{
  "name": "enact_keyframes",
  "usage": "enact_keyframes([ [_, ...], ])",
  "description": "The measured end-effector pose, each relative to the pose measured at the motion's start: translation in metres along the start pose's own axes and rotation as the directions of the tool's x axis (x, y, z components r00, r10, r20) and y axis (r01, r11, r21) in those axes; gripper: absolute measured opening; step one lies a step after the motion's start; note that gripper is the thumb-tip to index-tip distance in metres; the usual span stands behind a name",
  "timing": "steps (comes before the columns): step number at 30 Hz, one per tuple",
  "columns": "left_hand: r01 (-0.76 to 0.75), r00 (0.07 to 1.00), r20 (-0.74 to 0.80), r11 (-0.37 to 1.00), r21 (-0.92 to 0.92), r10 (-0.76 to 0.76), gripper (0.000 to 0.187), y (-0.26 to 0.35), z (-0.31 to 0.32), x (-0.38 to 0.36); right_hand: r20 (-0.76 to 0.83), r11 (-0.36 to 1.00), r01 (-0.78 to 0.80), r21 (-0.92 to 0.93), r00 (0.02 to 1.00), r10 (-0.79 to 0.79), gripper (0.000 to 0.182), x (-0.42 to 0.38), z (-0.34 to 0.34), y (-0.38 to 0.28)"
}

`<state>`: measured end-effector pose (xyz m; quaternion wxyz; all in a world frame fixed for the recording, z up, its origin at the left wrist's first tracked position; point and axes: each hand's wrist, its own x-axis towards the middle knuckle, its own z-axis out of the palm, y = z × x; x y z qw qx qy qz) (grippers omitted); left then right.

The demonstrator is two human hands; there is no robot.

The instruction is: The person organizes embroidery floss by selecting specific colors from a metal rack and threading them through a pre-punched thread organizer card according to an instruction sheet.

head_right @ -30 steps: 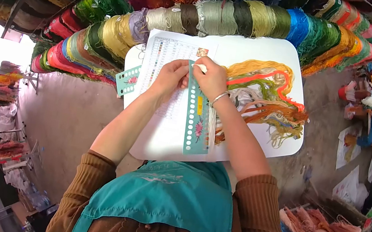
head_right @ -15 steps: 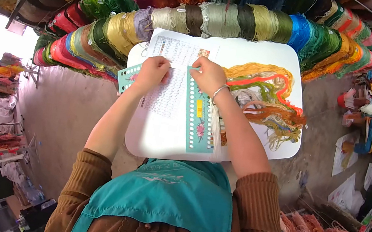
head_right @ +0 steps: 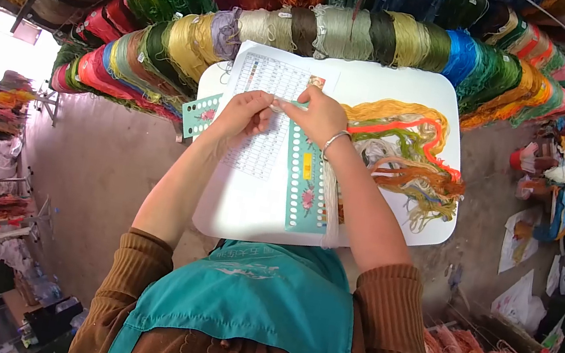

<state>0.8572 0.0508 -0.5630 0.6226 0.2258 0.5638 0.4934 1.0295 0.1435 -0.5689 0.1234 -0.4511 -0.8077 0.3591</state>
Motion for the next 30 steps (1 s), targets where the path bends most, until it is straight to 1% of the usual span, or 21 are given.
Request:
enact_keyframes([
  [2,0.012,0.997,0.078,0.999,-0.049,-0.009,0.025,0.004,0.008,-0.006,-0.011,0.999,0.003,-0.041,1.000,-0.003,0.041,0.001,0.003,0.003],
  [4,0.081,0.971,0.234,0.985,-0.152,-0.044,0.031,0.005,0.014,-0.010,-0.032,1.000,0.013,0.000,0.999,-0.013,0.045,0.006,0.008,0.008],
  [5,0.114,0.973,0.214,0.987,-0.117,-0.087,0.036,0.004,0.017,-0.008,-0.032,1.000,0.013,0.000,0.999,-0.013,0.045,0.007,0.009,0.012],
  [6,0.114,0.973,0.214,0.987,-0.117,-0.087,0.036,0.002,0.020,-0.005,0.025,0.984,-0.035,0.176,0.999,0.031,0.046,0.008,0.007,0.012],
  [7,0.076,0.987,0.144,0.997,-0.028,-0.071,0.033,-0.001,0.022,-0.001,0.088,0.935,-0.092,0.343,0.994,0.065,0.046,0.008,0.006,0.013],
  [8,0.044,0.996,0.076,0.997,0.065,-0.049,0.030,-0.003,0.024,0.002,0.088,0.935,-0.092,0.343,0.994,0.065,0.046,0.008,0.006,0.013],
  [9,0.044,0.996,0.077,0.997,0.064,-0.049,0.030,-0.006,0.029,0.006,0.081,0.942,-0.076,0.328,0.995,0.052,0.043,0.008,0.005,0.014],
  [11,-0.097,0.995,0.048,0.967,0.237,0.088,0.022,-0.009,0.036,0.015,0.073,0.949,-0.059,0.310,0.997,0.038,0.040,0.008,0.005,0.018],
  [13,-0.162,0.985,0.100,0.934,0.318,0.137,0.014,-0.016,0.032,0.023,-0.028,0.846,0.060,0.529,0.998,-0.053,0.032,0.007,0.007,0.022],
  [15,-0.340,0.918,0.128,0.583,0.738,0.375,0.016,-0.021,0.032,0.026,0.003,0.830,0.024,0.558,1.000,-0.031,0.033,0.004,0.004,0.022],
  [17,-0.299,0.935,0.107,0.588,0.751,0.339,0.017,-0.020,0.032,0.025,0.037,0.809,-0.012,0.588,0.999,-0.012,0.034,0.004,0.005,0.023],
  [19,-0.257,0.949,0.083,0.590,0.765,0.305,0.019,-0.022,0.032,0.025,-0.085,0.882,0.118,0.456,0.992,-0.089,0.041,0.006,0.011,0.026],
  [21,-0.414,0.894,0.080,0.743,0.526,0.441,0.010,-0.023,0.037,0.024,-0.038,0.904,0.045,0.425,0.999,-0.032,0.041,0.004,0.011,0.021],
  [22,-0.414,0.894,0.079,0.744,0.525,0.442,0.010,-0.019,0.035,0.019,0.008,0.920,-0.027,0.391,1.000,0.026,0.041,0.002,0.008,0.015],
  [23,-0.179,0.983,0.054,0.982,0.066,0.175,0.008,-0.013,0.027,0.013,0.009,0.920,-0.027,0.391,1.000,0.026,0.041,0.001,0.004,0.008],
  [24,0.144,0.983,0.163,0.907,-0.395,-0.084,0.011,-0.004,0.021,0.003,0.054,0.917,-0.087,0.389,0.996,0.072,0.042,0.000,-0.001,0.001],
  [25,0.161,0.982,0.181,0.765,-0.624,-0.059,0.014,-0.004,0.018,-0.007,0.097,0.911,-0.148,0.384,0.988,0.120,0.043,0.000,-0.004,-0.002],
  [27,0.219,0.902,0.349,0.428,-0.877,0.255,0.012,-0.015,-0.016,-0.023,-0.049,0.982,0.047,0.180,0.998,-0.039,0.047,0.005,0.006,0.013],
  [28,0.123,0.912,0.250,0.362,-0.924,0.327,0.014,-0.006,-0.035,-0.036,0.146,0.946,-0.153,0.285,0.983,0.115,0.051,-0.003,-0.012,-0.007],
  [29,0.024,0.910,0.139,0.286,-0.958,0.390,0.017,0.007,-0.054,-0.053,0.147,0.945,-0.158,0.285,0.982,0.120,0.051,-0.004,-0.012,-0.006],
  [30,-0.153,0.895,-0.010,0.288,-0.945,0.445,0.017,0.017,-0.072,-0.070,0.158,0.953,-0.164,0.254,0.979,0.127,0.053,-0.003,-0.012,-0.007],
])
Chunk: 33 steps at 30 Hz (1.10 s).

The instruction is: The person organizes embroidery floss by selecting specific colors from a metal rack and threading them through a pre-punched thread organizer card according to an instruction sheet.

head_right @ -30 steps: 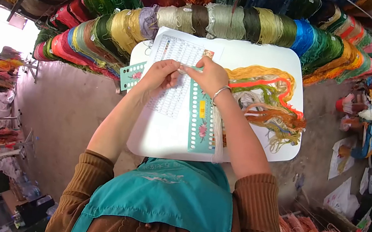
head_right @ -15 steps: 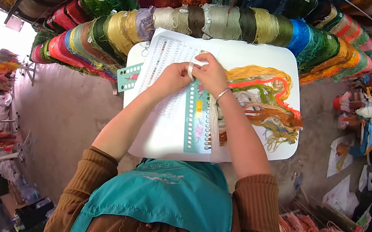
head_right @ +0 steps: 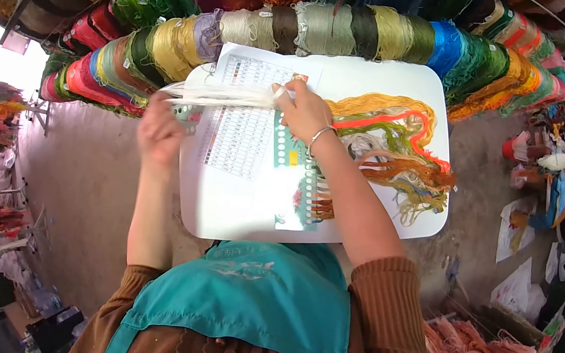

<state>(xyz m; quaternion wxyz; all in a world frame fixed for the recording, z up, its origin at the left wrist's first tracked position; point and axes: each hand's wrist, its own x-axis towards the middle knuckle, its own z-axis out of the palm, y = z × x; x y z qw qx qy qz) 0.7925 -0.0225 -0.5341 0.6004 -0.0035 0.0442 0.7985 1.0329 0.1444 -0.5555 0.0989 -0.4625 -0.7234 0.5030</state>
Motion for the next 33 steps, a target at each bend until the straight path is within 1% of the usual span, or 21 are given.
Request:
enact_keyframes([
  [1,-0.081,0.996,0.027,0.996,-0.039,0.082,0.017,0.018,0.006,-0.011,0.012,1.000,-0.005,-0.031,1.000,0.006,0.054,0.002,0.001,-0.002],
  [2,-0.134,0.989,0.047,0.989,-0.065,0.137,0.016,0.033,0.003,-0.022,-0.050,0.996,0.073,-0.052,0.996,-0.075,0.044,0.006,0.008,0.007],
  [6,-0.377,0.920,0.087,0.923,-0.070,0.383,0.014,0.088,-0.025,-0.051,-0.068,0.996,0.060,-0.068,0.996,-0.064,0.047,0.004,0.012,0.007],
  [7,-0.384,0.917,0.088,0.920,-0.073,0.390,0.014,0.087,-0.029,-0.052,-0.105,0.973,0.118,-0.197,0.984,-0.141,0.044,0.004,0.014,0.010],
  [8,-0.367,0.929,0.062,0.930,0.016,0.365,0.014,0.084,-0.035,-0.053,-0.130,0.930,0.170,-0.325,0.966,-0.223,0.042,0.004,0.016,0.012],
  [10,-0.273,0.961,0.027,0.933,0.235,0.275,0.010,0.062,-0.034,-0.048,-0.100,0.923,0.187,-0.337,0.967,-0.233,0.038,0.001,0.015,0.012],
  [11,-0.252,0.928,-0.126,0.839,0.482,0.351,0.009,0.038,-0.024,-0.043,-0.079,0.918,0.193,-0.346,0.969,-0.234,0.036,0.000,0.014,0.012],
  [12,-0.168,0.856,-0.252,0.703,0.691,0.452,0.009,0.016,-0.015,-0.038,-0.076,0.932,0.205,-0.299,0.969,-0.237,0.034,-0.003,0.013,0.010],
  [14,0.058,0.888,-0.196,0.321,0.945,0.417,0.015,-0.006,-0.026,-0.027,-0.072,0.899,0.241,-0.365,0.956,-0.286,0.031,-0.005,0.008,0.001],
  [15,0.095,0.908,-0.144,0.141,0.985,0.394,0.016,-0.019,-0.024,-0.020,-0.074,0.863,0.267,-0.428,0.942,-0.328,0.029,-0.007,0.007,0.000],
  [16,0.122,0.928,-0.098,-0.045,0.992,0.359,0.018,-0.031,-0.023,-0.014,-0.069,0.862,0.267,-0.430,0.943,-0.327,0.029,-0.005,0.008,0.002],
  [18,-0.010,0.964,0.152,-0.539,0.843,0.220,0.023,-0.045,-0.027,-0.003,0.001,0.736,0.413,-0.537,0.873,-0.488,0.020,0.006,0.011,0.008],
  [19,0.050,0.970,0.095,-0.570,0.820,0.222,0.028,-0.052,-0.029,-0.001,0.002,0.734,0.415,-0.538,0.871,-0.491,0.020,0.009,0.013,0.011],
  [21,-0.098,0.962,0.263,-0.798,0.594,0.078,0.028,-0.057,-0.036,0.008,-0.003,0.737,0.374,-0.563,0.891,-0.454,0.011,0.014,0.019,0.016],
  [23,-0.058,0.967,0.232,-0.801,0.596,0.103,0.023,-0.063,-0.043,0.012,-0.023,0.770,0.410,-0.490,0.876,-0.482,0.010,0.016,0.019,0.022],
  [25,-0.061,0.965,0.255,-0.897,0.438,0.058,0.017,-0.063,-0.051,0.018,-0.050,0.796,0.443,-0.413,0.861,-0.506,0.009,0.013,0.015,0.024],
  [27,-0.063,0.969,0.242,-0.893,0.445,0.052,0.014,-0.066,-0.052,0.019,-0.042,0.860,0.469,-0.203,0.873,-0.486,0.010,0.008,0.009,0.026],
  [28,-0.089,0.971,0.239,-0.881,0.466,0.028,0.015,-0.067,-0.047,0.018,-0.042,0.859,0.471,-0.202,0.872,-0.488,0.010,0.007,0.007,0.027],
  [30,-0.128,0.972,0.236,-0.835,0.536,0.002,0.015,-0.071,-0.039,0.017,0.012,0.950,0.291,0.111,0.956,-0.294,0.010,0.008,0.005,0.033],
  [31,-0.125,0.972,0.235,-0.836,0.534,0.004,0.015,-0.073,-0.035,0.017,0.014,0.950,0.291,0.113,0.955,-0.295,0.010,0.011,0.006,0.037],
  [33,-0.052,0.997,0.075,-0.830,0.555,-0.012,0.016,-0.076,-0.026,0.019,-0.126,0.897,0.367,0.246,0.930,-0.346,0.011,0.018,0.011,0.043],
])
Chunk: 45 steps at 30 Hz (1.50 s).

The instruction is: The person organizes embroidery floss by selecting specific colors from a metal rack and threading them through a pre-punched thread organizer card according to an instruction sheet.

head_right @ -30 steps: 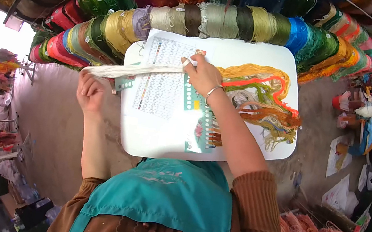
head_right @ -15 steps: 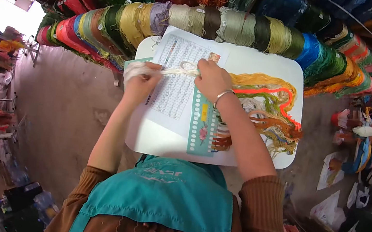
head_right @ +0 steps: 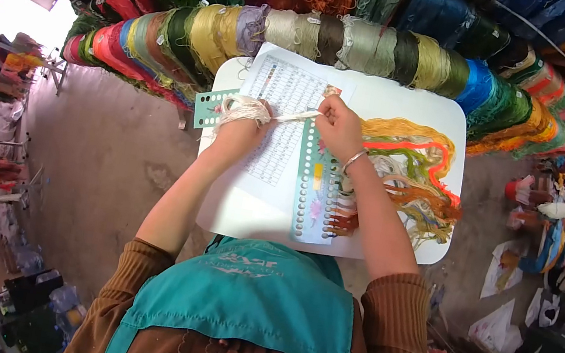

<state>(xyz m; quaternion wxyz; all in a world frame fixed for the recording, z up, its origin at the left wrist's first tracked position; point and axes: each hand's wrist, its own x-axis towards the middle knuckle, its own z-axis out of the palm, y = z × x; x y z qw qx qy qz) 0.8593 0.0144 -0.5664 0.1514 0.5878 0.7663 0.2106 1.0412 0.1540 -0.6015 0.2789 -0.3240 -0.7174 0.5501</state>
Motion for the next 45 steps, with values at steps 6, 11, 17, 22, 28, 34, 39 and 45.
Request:
enact_keyframes([
  [6,-0.058,0.998,-0.010,0.987,0.150,0.060,0.016,0.007,-0.010,0.005,-0.018,0.972,0.026,-0.235,0.999,-0.031,0.010,-0.007,0.003,-0.005],
  [11,-0.018,1.000,-0.023,0.999,0.030,0.018,0.015,-0.020,-0.032,-0.002,-0.009,0.852,0.139,-0.505,0.986,-0.166,0.007,-0.009,0.014,-0.017],
  [17,-0.047,0.998,-0.041,0.983,0.179,0.056,0.018,-0.023,-0.014,0.001,-0.017,0.921,0.072,-0.382,0.996,-0.085,0.006,-0.010,0.010,-0.019],
  [22,-0.026,0.997,-0.070,0.980,0.200,0.041,0.019,-0.020,-0.022,0.009,-0.024,0.863,0.022,-0.504,0.999,-0.040,0.010,-0.010,0.012,-0.022],
  [28,0.000,0.993,-0.120,0.997,0.080,0.010,0.018,-0.051,-0.078,-0.016,0.035,0.731,0.113,-0.673,0.992,-0.121,0.024,-0.012,0.016,-0.026],
  [34,0.026,0.998,-0.049,0.988,-0.153,-0.034,0.012,-0.041,-0.103,-0.012,0.032,0.683,0.125,-0.720,0.989,-0.147,0.030,-0.013,0.021,-0.026],
  [39,0.094,0.987,-0.115,0.988,-0.122,-0.109,0.011,-0.060,-0.120,0.010,-0.028,0.724,0.067,-0.686,0.993,-0.119,0.028,-0.013,0.022,-0.025],
  [45,0.258,0.964,0.174,0.542,-0.800,-0.202,0.018,-0.036,-0.140,0.043,-0.190,0.811,0.050,-0.583,0.962,-0.196,0.027,-0.013,0.013,-0.028],
])
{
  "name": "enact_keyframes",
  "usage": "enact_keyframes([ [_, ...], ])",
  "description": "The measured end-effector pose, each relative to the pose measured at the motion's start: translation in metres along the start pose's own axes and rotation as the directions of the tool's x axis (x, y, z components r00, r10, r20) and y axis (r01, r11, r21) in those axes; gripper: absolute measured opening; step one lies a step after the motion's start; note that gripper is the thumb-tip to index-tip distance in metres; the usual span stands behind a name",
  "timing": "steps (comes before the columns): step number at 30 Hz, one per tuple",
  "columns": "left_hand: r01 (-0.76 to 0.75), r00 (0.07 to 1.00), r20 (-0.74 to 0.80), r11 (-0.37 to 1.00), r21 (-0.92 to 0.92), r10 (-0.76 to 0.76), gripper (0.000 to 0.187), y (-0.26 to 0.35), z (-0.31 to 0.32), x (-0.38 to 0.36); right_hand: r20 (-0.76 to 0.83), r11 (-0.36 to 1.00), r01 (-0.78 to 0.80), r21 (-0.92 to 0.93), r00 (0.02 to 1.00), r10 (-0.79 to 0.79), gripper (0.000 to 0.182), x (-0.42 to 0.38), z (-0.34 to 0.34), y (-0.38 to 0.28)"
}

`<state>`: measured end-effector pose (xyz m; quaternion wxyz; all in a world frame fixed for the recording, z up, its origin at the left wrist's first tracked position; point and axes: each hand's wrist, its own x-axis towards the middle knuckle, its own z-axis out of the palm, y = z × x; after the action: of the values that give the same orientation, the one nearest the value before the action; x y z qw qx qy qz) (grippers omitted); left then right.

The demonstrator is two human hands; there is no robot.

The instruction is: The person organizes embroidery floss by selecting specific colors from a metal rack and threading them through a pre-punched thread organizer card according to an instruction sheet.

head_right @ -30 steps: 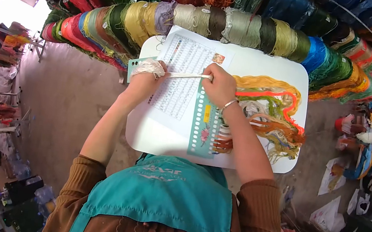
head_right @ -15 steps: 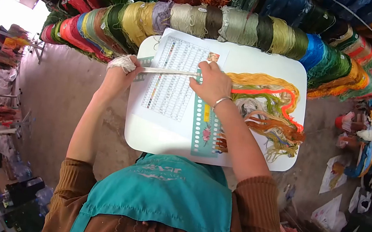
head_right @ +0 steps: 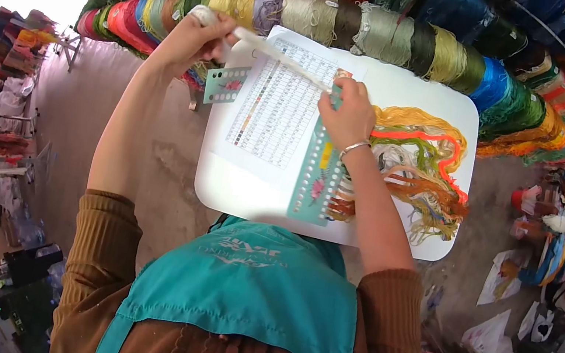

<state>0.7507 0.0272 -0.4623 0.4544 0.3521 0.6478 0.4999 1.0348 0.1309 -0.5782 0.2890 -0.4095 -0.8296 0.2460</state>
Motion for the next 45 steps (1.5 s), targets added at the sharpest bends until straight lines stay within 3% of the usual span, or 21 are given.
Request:
enact_keyframes([
  [2,0.040,0.997,0.070,0.978,-0.205,-0.026,0.027,-0.006,0.002,0.011,-0.062,0.999,0.025,0.032,0.998,-0.023,0.026,0.000,-0.011,0.000],
  [3,0.043,0.997,0.070,0.978,-0.205,-0.029,0.027,-0.010,0.003,0.014,-0.068,1.000,-0.001,-0.012,0.998,0.001,0.027,0.002,-0.019,-0.002],
  [5,0.210,0.978,0.038,0.972,-0.106,-0.207,0.032,-0.021,0.006,0.020,-0.089,0.993,-0.046,-0.111,0.995,0.036,0.029,0.007,-0.025,0.003],
  [6,0.256,0.964,0.018,0.943,0.211,-0.266,0.033,-0.021,0.002,0.024,-0.086,0.993,-0.050,-0.111,0.995,0.041,0.029,0.007,-0.025,0.008],
  [7,0.260,0.963,0.020,0.942,0.212,-0.270,0.033,-0.023,0.001,0.027,-0.057,0.981,-0.063,-0.185,0.997,0.053,0.032,0.006,-0.023,0.012],
  [8,0.260,0.960,-0.039,0.827,0.499,-0.278,0.035,-0.024,-0.002,0.031,-0.030,0.964,-0.072,-0.257,0.997,0.066,0.034,0.006,-0.021,0.015],
  [9,0.249,0.959,-0.097,0.627,0.738,-0.267,0.037,-0.020,-0.001,0.031,0.030,0.946,-0.049,-0.322,0.998,0.062,0.037,0.001,-0.019,0.015],
  [10,0.220,0.971,-0.129,0.528,0.820,-0.204,0.032,-0.018,0.002,0.031,0.031,0.946,-0.052,-0.320,0.997,0.066,0.037,-0.004,-0.016,0.017],
  [11,0.221,0.970,-0.128,0.526,0.821,-0.206,0.032,-0.019,0.006,0.027,0.006,0.948,0.006,-0.319,1.000,-0.004,0.038,-0.008,-0.012,0.019],
  [12,0.091,0.989,-0.125,0.349,0.933,0.077,0.029,-0.020,0.012,0.016,-0.017,0.945,0.065,-0.321,0.997,-0.074,0.038,-0.011,-0.010,0.021],
  [13,0.012,0.937,-0.054,0.123,0.992,0.346,0.027,-0.023,0.016,0.006,-0.013,0.945,0.065,-0.320,0.997,-0.073,0.038,-0.011,-0.010,0.022],
  [16,-0.285,0.877,0.146,0.252,0.925,0.457,0.017,-0.059,0.025,-0.015,0.014,0.949,0.053,-0.309,0.999,-0.051,0.042,-0.011,-0.011,0.023],
  [18,-0.540,0.769,0.319,0.297,0.787,0.554,0.019,-0.086,0.031,-0.033,0.022,0.950,0.045,-0.310,0.999,-0.040,0.041,-0.010,-0.011,0.022],
  [20,-0.497,0.821,0.263,0.408,0.766,0.506,0.018,-0.092,0.048,-0.063,0.015,0.951,0.047,-0.307,0.999,-0.045,0.040,-0.011,-0.011,0.022],
  [22,-0.529,0.778,0.273,0.356,0.770,0.566,0.020,-0.109,0.054,-0.080,0.012,0.952,0.050,-0.304,0.999,-0.049,0.040,-0.011,-0.010,0.022],
  [24,-0.423,0.835,0.129,0.473,0.773,0.535,0.023,-0.120,0.059,-0.095,-0.018,0.952,0.065,-0.300,0.997,-0.074,0.039,-0.011,-0.009,0.023],
  [29,-0.357,0.838,0.055,0.468,0.809,0.543,0.029,-0.140,0.066,-0.108,0.001,0.954,0.054,-0.296,0.998,-0.056,0.039,-0.012,-0.010,0.023],
  [31,-0.373,0.795,0.038,0.439,0.818,0.605,0.030,-0.143,0.072,-0.109,0.002,0.953,0.056,-0.296,0.998,-0.058,0.039,-0.011,-0.009,0.022],
  [38,-0.325,0.816,0.002,0.455,0.829,0.579,0.034,-0.147,0.076,-0.111,0.007,0.951,0.051,-0.304,0.999,-0.051,0.040,-0.011,-0.009,0.023],
  [45,-0.343,0.811,0.027,0.437,0.831,0.585,0.034,-0.148,0.074,-0.113,0.007,0.949,0.052,-0.312,0.999,-0.053,0.040,-0.011,-0.008,0.023],
])
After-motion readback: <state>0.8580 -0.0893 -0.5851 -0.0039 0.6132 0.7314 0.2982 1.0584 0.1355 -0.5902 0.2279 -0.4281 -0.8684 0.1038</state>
